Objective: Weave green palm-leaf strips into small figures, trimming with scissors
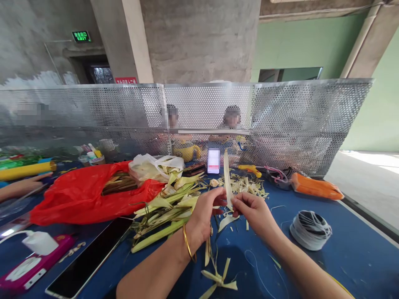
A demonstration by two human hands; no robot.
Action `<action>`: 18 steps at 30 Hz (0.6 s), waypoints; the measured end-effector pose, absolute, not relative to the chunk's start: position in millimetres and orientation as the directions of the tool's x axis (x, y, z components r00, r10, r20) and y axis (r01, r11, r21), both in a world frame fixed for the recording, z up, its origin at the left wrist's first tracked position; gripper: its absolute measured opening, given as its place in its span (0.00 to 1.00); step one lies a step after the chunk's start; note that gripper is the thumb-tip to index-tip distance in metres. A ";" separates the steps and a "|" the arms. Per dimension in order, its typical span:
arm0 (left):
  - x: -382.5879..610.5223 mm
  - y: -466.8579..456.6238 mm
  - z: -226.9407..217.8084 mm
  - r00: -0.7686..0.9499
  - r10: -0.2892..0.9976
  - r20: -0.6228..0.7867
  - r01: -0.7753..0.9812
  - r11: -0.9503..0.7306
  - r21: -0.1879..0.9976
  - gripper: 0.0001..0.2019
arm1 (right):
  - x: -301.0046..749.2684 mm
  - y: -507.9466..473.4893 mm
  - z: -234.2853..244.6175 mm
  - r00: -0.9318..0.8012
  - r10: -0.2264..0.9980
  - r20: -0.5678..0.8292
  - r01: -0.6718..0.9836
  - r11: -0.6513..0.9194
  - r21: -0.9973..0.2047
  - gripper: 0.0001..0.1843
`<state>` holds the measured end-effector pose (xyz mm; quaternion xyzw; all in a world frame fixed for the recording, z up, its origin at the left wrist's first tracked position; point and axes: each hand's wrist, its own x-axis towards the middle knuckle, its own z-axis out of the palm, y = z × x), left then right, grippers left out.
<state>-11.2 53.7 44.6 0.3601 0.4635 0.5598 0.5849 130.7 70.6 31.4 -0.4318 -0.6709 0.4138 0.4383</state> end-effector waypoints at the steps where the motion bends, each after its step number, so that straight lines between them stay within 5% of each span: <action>1: -11.7 55.0 44.0 -0.049 0.989 -0.140 -0.315 0.118 0.942 0.17 | 131.0 70.5 31.8 -0.259 0.936 0.237 0.229 0.298 -0.927 0.14; 18: -17.9 61.4 48.7 -0.180 0.972 -0.154 -0.309 0.093 0.946 0.08 | 147.7 77.8 40.2 -0.429 0.871 0.240 0.380 0.415 -0.827 0.11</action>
